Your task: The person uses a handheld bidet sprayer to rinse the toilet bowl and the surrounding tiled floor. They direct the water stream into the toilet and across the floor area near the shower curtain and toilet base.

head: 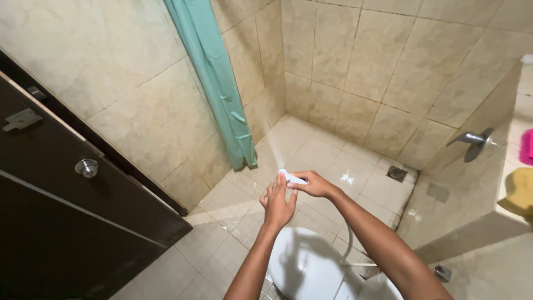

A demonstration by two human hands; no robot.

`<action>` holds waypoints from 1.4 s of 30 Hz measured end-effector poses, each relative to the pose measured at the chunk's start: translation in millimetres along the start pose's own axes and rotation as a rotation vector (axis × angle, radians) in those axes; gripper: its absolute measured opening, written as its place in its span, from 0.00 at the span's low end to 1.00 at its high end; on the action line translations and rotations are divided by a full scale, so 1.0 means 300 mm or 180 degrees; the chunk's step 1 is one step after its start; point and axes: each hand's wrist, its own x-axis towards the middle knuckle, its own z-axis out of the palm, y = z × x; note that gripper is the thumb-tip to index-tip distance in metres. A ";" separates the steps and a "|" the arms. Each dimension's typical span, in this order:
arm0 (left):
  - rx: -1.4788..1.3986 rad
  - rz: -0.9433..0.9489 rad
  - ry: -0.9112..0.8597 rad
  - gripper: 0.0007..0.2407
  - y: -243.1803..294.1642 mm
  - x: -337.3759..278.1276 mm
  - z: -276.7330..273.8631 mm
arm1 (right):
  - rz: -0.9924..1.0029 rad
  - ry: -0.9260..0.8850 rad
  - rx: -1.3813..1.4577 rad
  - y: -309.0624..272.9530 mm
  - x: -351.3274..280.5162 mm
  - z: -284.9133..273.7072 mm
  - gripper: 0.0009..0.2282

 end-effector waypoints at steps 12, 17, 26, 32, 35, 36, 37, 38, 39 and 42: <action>-0.0057 0.0192 -0.0092 0.31 0.049 0.009 0.047 | 0.0088 0.0523 -0.0322 -0.051 -0.092 -0.031 0.19; -0.0122 0.0258 -0.0207 0.30 0.056 0.007 0.095 | 0.0242 0.0620 -0.0322 -0.016 -0.141 -0.044 0.18; -0.0256 0.0474 -0.0446 0.30 0.146 0.019 0.160 | 0.0359 0.1101 -0.0446 -0.010 -0.261 -0.093 0.17; -0.0356 0.0751 -0.0584 0.30 0.219 0.016 0.191 | 0.0371 0.1641 -0.0710 -0.002 -0.351 -0.109 0.21; -0.0449 0.0883 -0.0626 0.30 0.249 0.015 0.194 | 0.0260 0.1941 -0.0854 0.011 -0.381 -0.109 0.23; -0.0471 0.0943 -0.0591 0.30 0.257 0.012 0.203 | 0.0197 0.2054 -0.0957 0.024 -0.394 -0.109 0.24; -0.0491 0.0969 -0.0623 0.30 0.260 0.010 0.206 | 0.0226 0.2089 -0.0967 0.021 -0.403 -0.107 0.24; -0.0535 0.1045 -0.0587 0.30 0.261 0.008 0.207 | 0.0343 0.2193 -0.1033 0.015 -0.409 -0.103 0.24; -0.0579 0.1120 -0.0549 0.30 0.262 0.006 0.206 | 0.0460 0.2295 -0.1099 0.007 -0.415 -0.098 0.25; -0.0542 0.1156 -0.0672 0.30 0.270 0.011 0.186 | 0.0203 0.2586 -0.1436 0.058 -0.427 -0.084 0.26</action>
